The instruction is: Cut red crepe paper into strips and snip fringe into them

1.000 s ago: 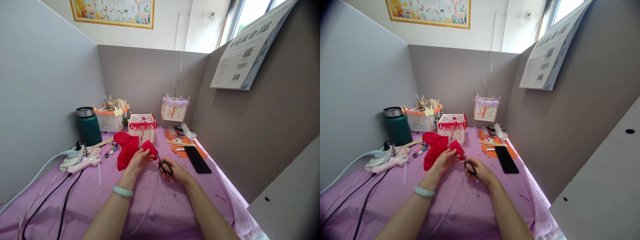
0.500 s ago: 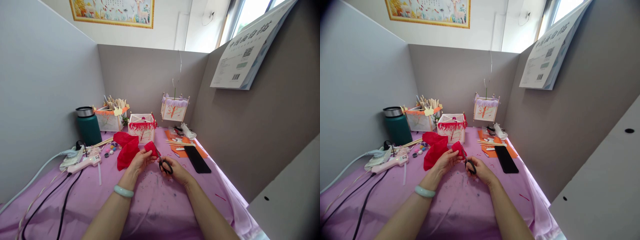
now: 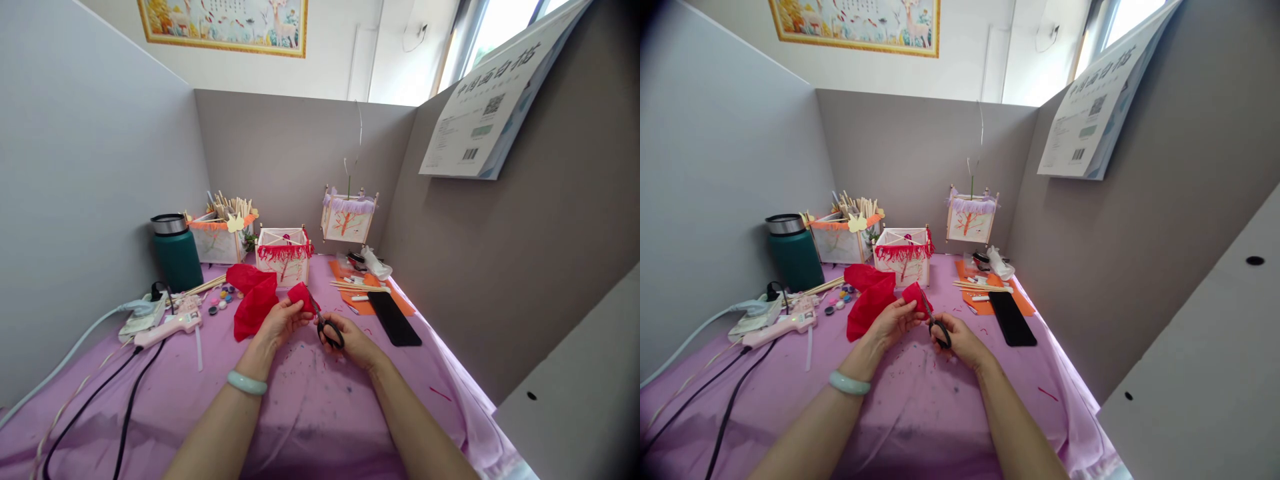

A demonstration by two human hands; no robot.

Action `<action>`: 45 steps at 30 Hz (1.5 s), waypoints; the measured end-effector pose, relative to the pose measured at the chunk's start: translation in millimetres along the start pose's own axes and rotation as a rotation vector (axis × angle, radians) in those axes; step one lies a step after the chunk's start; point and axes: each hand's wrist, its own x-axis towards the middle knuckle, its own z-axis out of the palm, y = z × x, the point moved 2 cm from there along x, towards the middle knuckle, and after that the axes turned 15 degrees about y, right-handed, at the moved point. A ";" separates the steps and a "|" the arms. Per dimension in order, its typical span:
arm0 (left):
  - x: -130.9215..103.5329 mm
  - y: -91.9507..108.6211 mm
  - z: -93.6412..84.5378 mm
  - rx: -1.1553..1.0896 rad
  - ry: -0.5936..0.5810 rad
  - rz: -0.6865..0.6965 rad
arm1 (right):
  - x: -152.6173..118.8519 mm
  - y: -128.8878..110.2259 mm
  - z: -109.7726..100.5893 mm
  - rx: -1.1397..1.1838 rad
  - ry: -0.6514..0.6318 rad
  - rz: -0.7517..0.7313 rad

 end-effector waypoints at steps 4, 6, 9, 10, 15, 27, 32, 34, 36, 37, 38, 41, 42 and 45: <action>-1.4 1.1 1.2 0.006 -0.002 -0.001 | 0.2 1.2 -0.3 0.000 -0.022 -0.007; -2.4 1.3 1.9 0.014 0.003 -0.001 | 0.1 1.2 -0.2 -0.001 -0.024 -0.009; -3.8 0.8 3.3 0.034 -0.006 -0.001 | -0.7 0.0 0.6 -0.005 -0.022 -0.014; -4.1 0.6 3.7 0.037 -0.014 0.000 | -1.0 -0.5 0.9 -0.006 -0.022 -0.015; -2.9 -1.4 3.5 0.037 -0.038 0.006 | -1.5 -1.7 1.3 -0.009 -0.016 -0.017; 2.0 -4.7 0.5 0.052 -0.058 0.021 | 0.7 -0.5 0.3 0.013 -0.016 -0.025; 1.4 -4.4 1.1 0.046 -0.049 0.019 | 0.8 0.2 -0.4 0.012 -0.015 -0.032; 0.9 -4.1 1.6 0.046 -0.039 0.018 | 0.1 -0.5 0.1 0.014 -0.013 -0.036; 0.5 -3.8 2.0 0.045 -0.036 0.019 | -0.3 -1.2 0.6 0.015 -0.012 -0.038; 0.4 -3.7 2.2 0.044 -0.037 0.020 | -0.4 -1.4 0.7 0.013 -0.009 -0.034; 0.2 -3.6 2.4 0.044 -0.040 0.020 | -0.4 -1.6 0.8 0.011 -0.004 -0.030; -0.2 -3.2 2.4 0.047 -0.042 0.009 | -0.3 -2.1 0.8 0.003 0.004 -0.018; -0.2 -2.8 2.2 0.044 -0.037 0.007 | -0.5 -2.6 1.0 0.001 0.001 -0.019; 0.7 -0.9 0.6 0.017 0.004 0.015 | -2.0 -4.8 1.7 -0.011 0.000 -0.032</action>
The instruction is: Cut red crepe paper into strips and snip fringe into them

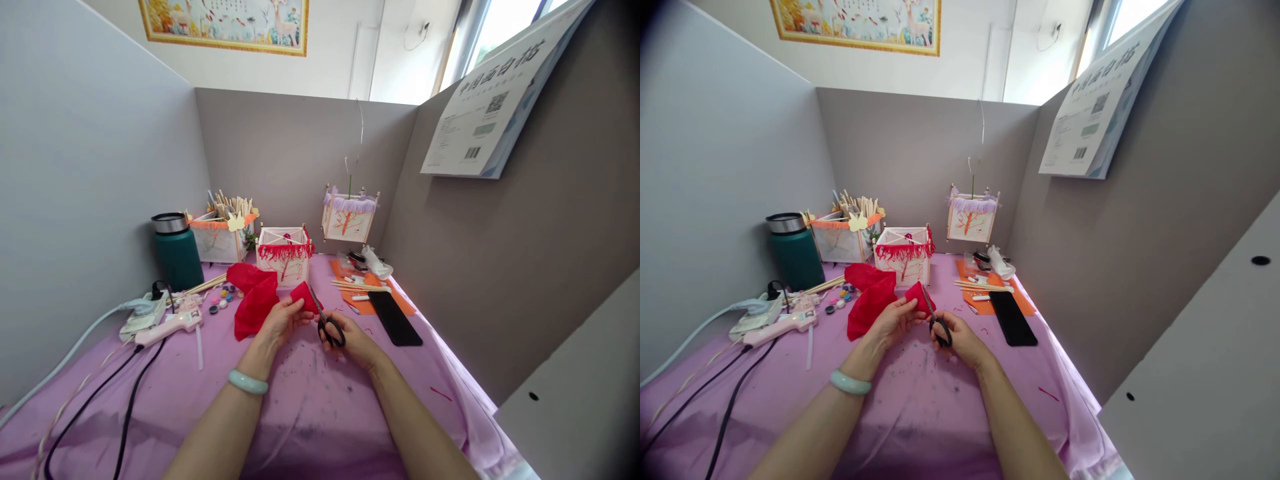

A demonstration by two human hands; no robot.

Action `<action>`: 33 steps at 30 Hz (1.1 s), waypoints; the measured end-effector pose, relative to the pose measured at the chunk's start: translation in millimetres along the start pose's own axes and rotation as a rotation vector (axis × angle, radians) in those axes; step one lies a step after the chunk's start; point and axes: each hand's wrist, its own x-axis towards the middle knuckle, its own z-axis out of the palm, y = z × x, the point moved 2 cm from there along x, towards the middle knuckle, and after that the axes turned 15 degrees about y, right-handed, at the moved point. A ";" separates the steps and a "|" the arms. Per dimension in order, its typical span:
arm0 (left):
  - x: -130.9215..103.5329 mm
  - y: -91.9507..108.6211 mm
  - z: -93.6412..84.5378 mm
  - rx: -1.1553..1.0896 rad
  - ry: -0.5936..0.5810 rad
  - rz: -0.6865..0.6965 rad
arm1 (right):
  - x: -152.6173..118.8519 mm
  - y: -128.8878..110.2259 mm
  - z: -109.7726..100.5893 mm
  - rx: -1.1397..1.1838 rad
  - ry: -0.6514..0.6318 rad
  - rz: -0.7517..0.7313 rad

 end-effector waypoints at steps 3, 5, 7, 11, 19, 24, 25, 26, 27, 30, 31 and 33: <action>2.1 1.7 -2.2 -0.025 0.048 -0.001 | -0.6 -3.4 -0.4 -0.009 0.026 -0.021; 2.9 2.6 -2.7 -0.036 0.056 -0.008 | 1.1 -5.9 -1.9 0.014 0.058 -0.060; 2.2 3.2 -1.9 -0.040 0.046 -0.014 | 5.1 -7.7 -5.5 0.065 0.153 -0.118; -2.4 2.2 2.0 0.000 -0.016 -0.039 | 15.5 -4.0 -14.4 0.100 0.425 -0.223; -1.2 -8.7 3.8 0.102 -0.186 -0.041 | 19.2 6.0 -14.8 -0.025 0.464 -0.150; -3.3 -8.6 5.0 0.090 -0.168 -0.082 | 13.0 -3.0 -13.3 0.031 0.424 -0.132; -4.2 -7.6 5.3 0.080 -0.161 -0.088 | 12.1 -4.2 -12.7 0.038 0.416 -0.127; -4.7 -6.5 5.6 0.067 -0.148 -0.088 | 11.4 -5.1 -12.1 0.044 0.409 -0.123; -5.0 -5.2 5.6 0.048 -0.128 -0.083 | 10.9 -5.5 -11.5 0.048 0.400 -0.119; -4.0 -2.0 4.8 -0.012 -0.067 -0.079 | 10.5 -5.2 -10.5 0.056 0.366 -0.113; -3.4 -1.6 4.4 -0.018 -0.065 -0.098 | 10.6 -4.7 -10.8 0.060 0.358 -0.113; -2.3 -1.9 3.4 -0.007 -0.092 -0.156 | 11.0 -4.0 -12.3 0.087 0.346 -0.117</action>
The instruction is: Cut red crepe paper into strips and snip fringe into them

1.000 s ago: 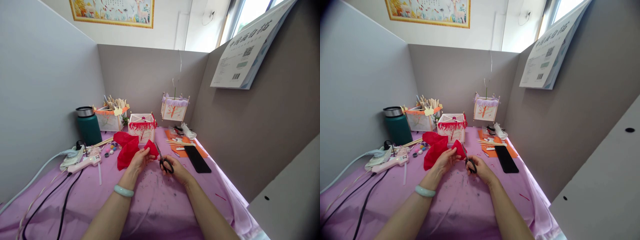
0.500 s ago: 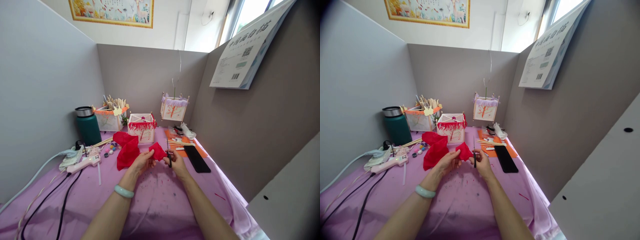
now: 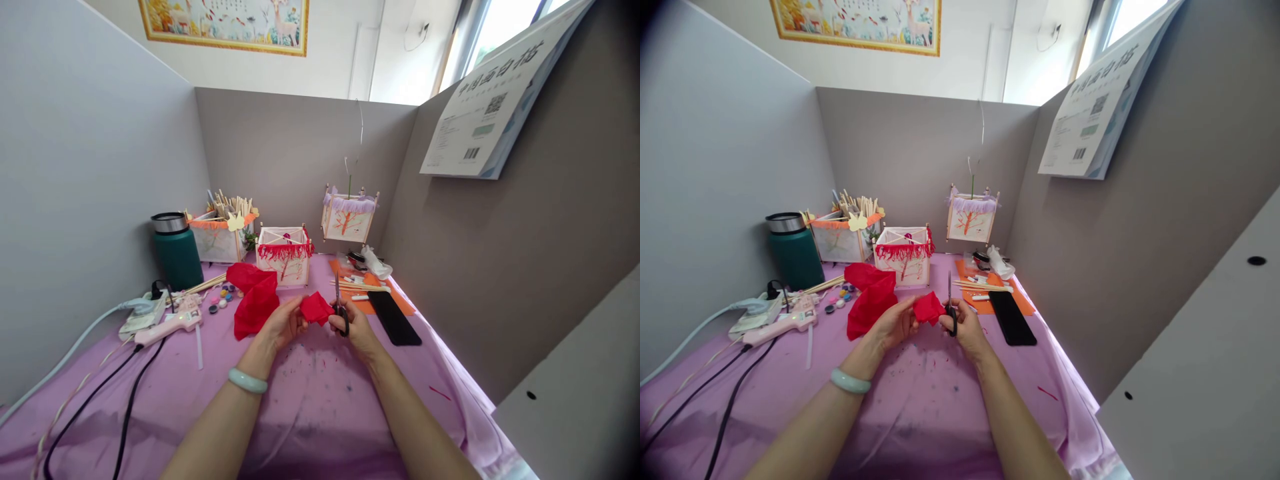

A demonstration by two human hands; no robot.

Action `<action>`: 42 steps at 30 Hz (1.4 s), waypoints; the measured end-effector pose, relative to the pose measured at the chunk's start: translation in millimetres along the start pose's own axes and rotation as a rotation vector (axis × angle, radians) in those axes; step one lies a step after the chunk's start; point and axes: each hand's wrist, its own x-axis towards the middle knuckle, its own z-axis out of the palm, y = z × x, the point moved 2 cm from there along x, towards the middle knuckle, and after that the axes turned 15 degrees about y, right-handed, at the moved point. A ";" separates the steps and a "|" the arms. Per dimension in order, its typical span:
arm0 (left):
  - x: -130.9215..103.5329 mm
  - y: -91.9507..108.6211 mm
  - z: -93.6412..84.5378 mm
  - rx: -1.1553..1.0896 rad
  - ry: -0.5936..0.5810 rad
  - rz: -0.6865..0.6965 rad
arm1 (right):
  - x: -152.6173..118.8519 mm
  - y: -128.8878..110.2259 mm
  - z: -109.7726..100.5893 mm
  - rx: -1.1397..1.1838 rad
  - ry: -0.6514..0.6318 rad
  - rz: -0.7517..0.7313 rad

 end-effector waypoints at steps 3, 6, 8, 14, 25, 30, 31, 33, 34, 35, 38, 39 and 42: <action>-0.3 -2.3 -1.0 0.053 -0.099 -0.077 | 1.7 0.1 -3.2 0.107 -0.008 0.024; -3.7 -5.8 0.6 0.167 -0.207 -0.066 | 2.8 0.0 -5.9 0.200 -0.021 0.076; -5.7 -7.0 1.7 0.227 -0.188 -0.009 | 3.0 0.1 -6.8 0.217 -0.034 0.104; -3.7 -7.2 1.1 0.202 -0.114 0.060 | 1.9 -0.2 -5.6 0.213 -0.072 0.123; 0.4 -10.8 -0.6 0.169 0.000 0.068 | 0.1 0.2 -4.5 0.122 -0.103 0.139; 3.5 -5.4 -2.7 0.105 0.111 0.167 | -2.6 3.0 -0.4 -0.076 -0.151 0.125; 4.0 -3.7 -3.4 0.085 0.128 0.188 | -3.2 3.8 0.7 -0.108 -0.160 0.125; 4.5 -0.3 -4.9 0.031 0.167 0.226 | -3.9 5.3 2.2 -0.142 -0.167 0.123; 4.4 1.1 -5.6 -0.003 0.184 0.244 | -4.0 6.0 2.6 -0.147 -0.165 0.122; 4.2 2.3 -6.0 -0.042 0.196 0.262 | -4.1 6.6 2.7 -0.150 -0.161 0.123; 3.0 4.4 -5.9 -0.142 0.197 0.264 | -4.3 8.5 2.7 -0.175 -0.174 0.115; 2.4 4.9 -5.7 -0.176 0.198 0.248 | -4.7 9.3 2.8 -0.192 -0.192 0.112; 0.7 7.1 -4.4 -0.266 0.202 0.165 | -6.1 11.9 3.4 -0.253 -0.260 0.127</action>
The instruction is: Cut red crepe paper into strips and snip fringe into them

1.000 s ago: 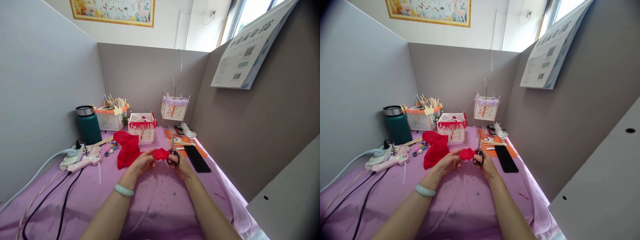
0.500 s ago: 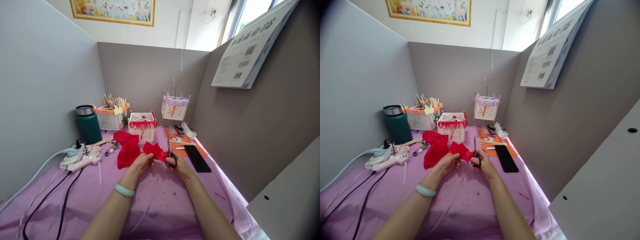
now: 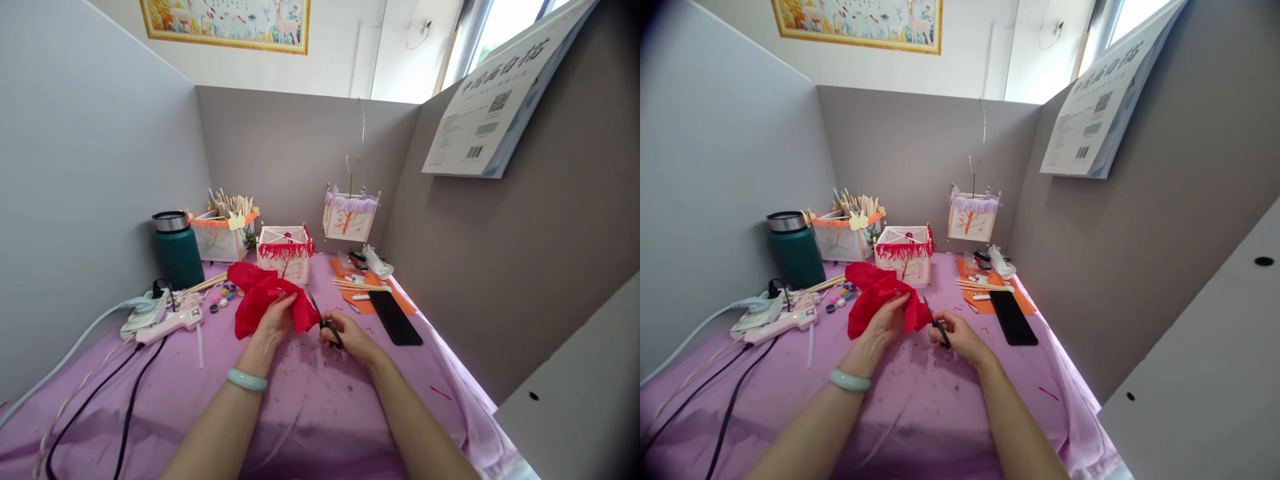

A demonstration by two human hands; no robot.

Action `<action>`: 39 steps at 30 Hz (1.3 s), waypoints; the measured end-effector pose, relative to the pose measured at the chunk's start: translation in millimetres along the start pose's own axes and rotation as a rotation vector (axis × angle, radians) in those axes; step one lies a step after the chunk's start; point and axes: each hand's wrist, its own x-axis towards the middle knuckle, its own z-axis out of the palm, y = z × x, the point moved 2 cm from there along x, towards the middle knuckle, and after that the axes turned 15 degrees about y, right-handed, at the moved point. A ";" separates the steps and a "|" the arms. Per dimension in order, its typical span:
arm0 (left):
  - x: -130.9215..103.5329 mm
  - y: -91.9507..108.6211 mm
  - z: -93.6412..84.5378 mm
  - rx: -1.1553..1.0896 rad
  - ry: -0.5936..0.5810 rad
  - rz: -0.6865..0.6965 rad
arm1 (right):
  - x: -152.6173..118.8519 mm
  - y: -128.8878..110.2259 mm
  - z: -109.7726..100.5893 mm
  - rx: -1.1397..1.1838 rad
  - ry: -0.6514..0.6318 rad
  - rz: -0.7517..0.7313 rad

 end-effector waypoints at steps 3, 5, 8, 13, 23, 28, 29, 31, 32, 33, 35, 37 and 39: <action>0.4 2.3 0.4 -0.006 0.055 -0.069 | -0.8 0.9 0.7 0.003 -0.011 0.022; 2.8 3.2 -1.5 0.021 0.120 -0.072 | -1.6 -0.6 0.7 0.049 -0.003 0.011; 7.5 3.4 -4.4 0.024 0.134 -0.005 | -4.3 -4.3 1.2 0.144 -0.043 -0.004; 9.0 3.1 -4.9 -0.024 0.057 0.117 | -11.0 -8.5 3.2 0.212 -0.206 0.016; 7.0 5.0 -3.3 -0.057 0.101 0.202 | -15.1 -8.7 8.2 0.152 -0.300 0.017; 6.6 2.4 -2.0 -0.053 0.083 0.202 | -12.2 -4.5 8.2 0.118 -0.280 0.026; 6.4 1.6 -1.5 -0.049 0.081 0.203 | -11.7 -4.0 8.1 0.117 -0.273 0.021; 5.8 0.2 -0.3 -0.049 0.073 0.207 | -10.6 -3.8 7.9 0.126 -0.248 0.006; 5.4 -0.4 0.3 -0.055 0.064 0.208 | -10.2 -3.9 7.8 0.136 -0.231 -0.001; 5.0 -1.0 1.0 -0.063 0.052 0.207 | -9.8 -4.1 7.6 0.146 -0.214 -0.006; 4.6 -1.9 1.7 -0.067 0.028 0.200 | -9.0 -4.3 7.2 0.159 -0.185 -0.012; 4.9 -2.8 1.6 -0.045 0.005 0.183 | -8.4 -4.1 6.8 0.161 -0.172 -0.013; 5.8 -3.7 0.6 -0.014 -0.012 0.164 | -8.0 -3.7 6.5 0.162 -0.171 -0.014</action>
